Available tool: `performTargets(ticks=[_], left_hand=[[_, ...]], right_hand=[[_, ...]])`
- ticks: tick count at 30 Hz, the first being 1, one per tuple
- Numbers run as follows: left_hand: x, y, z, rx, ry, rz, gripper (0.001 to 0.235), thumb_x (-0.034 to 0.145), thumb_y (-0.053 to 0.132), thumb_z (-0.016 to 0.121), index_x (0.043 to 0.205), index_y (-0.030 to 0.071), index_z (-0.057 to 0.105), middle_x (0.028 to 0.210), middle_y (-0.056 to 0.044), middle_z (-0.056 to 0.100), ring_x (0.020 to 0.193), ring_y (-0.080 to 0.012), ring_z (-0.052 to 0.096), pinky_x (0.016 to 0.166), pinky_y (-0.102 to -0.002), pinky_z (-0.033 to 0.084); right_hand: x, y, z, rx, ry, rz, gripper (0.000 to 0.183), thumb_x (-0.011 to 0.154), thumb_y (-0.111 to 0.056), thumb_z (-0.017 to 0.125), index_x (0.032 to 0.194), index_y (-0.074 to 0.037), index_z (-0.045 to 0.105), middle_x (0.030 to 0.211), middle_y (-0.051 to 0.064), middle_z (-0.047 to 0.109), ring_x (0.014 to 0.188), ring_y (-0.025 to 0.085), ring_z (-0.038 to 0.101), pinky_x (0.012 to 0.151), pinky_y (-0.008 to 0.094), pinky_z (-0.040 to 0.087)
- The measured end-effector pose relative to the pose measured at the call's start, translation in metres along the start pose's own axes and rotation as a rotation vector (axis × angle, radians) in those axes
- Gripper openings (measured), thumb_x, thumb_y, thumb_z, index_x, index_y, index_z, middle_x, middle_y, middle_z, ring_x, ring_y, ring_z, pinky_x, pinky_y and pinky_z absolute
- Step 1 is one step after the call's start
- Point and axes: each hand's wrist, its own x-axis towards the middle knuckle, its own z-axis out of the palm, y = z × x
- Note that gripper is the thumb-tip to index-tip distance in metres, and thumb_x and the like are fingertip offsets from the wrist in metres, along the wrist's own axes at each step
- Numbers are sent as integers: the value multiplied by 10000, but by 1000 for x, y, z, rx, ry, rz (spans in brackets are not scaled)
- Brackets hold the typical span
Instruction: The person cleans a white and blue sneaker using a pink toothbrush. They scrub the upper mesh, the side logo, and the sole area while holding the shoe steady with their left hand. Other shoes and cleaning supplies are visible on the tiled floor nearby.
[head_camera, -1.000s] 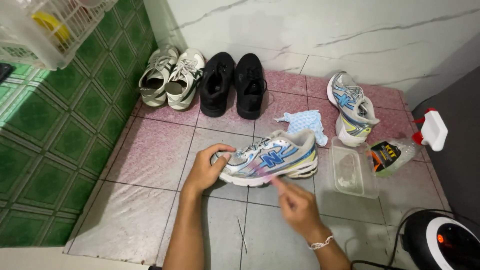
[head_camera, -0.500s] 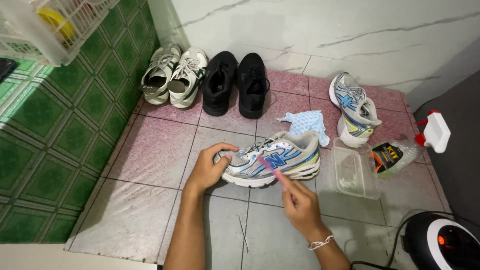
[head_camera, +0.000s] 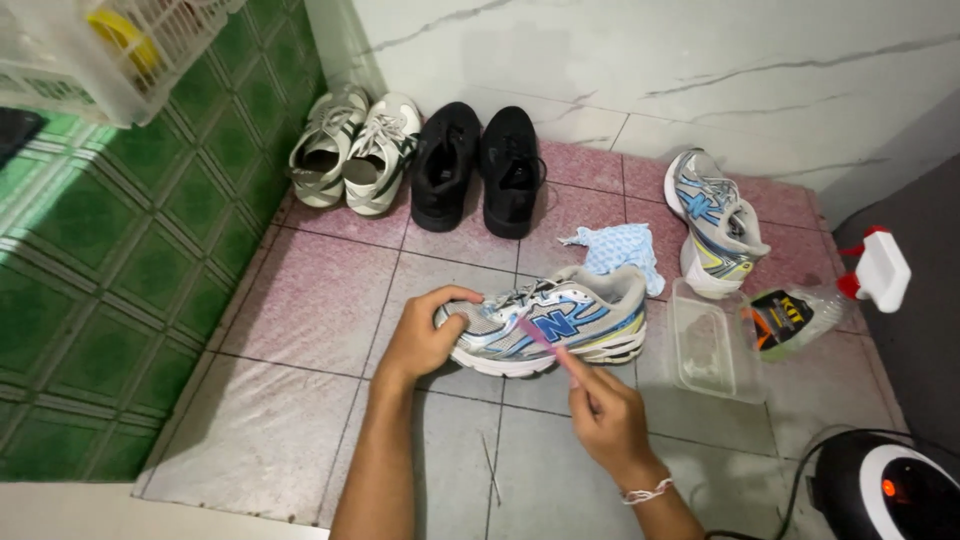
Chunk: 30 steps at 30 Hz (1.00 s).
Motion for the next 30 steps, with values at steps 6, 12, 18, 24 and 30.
performTargets(ticks=[6, 12, 18, 24, 30], left_hand=[[1, -1, 0, -11, 6, -28, 358, 813, 78, 533, 1064, 124, 784, 1053, -37, 801, 927, -149, 718, 818, -254, 532], [0, -6, 0, 11, 6, 31, 372, 801, 100, 526, 1075, 129, 777, 1085, -43, 804, 974, -171, 733, 856, -267, 531], [-4, -3, 0, 0, 17, 61, 373, 797, 107, 526, 1073, 116, 777, 1126, -53, 798, 1064, -195, 728, 944, -287, 528], [-9, -10, 3, 22, 21, 92, 385, 761, 107, 541, 1067, 128, 773, 1148, -47, 788, 1089, -203, 715, 970, -295, 517], [-32, 2, 10, 136, 58, 67, 403, 784, 167, 538, 1116, 162, 766, 1104, -27, 799, 890, -198, 716, 858, -302, 513]], right_hand=[[-5, -3, 1, -132, 15, 80, 558, 930, -8, 565, 1441, -233, 577, 641, -59, 453, 530, 120, 346, 464, 322, 279], [-5, -10, 2, -217, -41, 99, 606, 916, -4, 537, 1463, -266, 543, 687, -66, 578, 498, 107, 367, 429, 305, 301], [1, -26, -4, -199, 6, 166, 509, 959, -46, 558, 1436, -220, 582, 669, -41, 564, 506, 108, 378, 442, 310, 337], [-9, -51, -12, 95, -72, 170, 455, 921, -31, 578, 1351, -155, 659, 1000, -1, 772, 552, 97, 395, 523, 275, 382], [-56, 11, -60, -43, 380, 644, 468, 920, -102, 470, 1347, -78, 660, 1305, 89, 704, 1159, 176, 671, 984, 295, 480]])
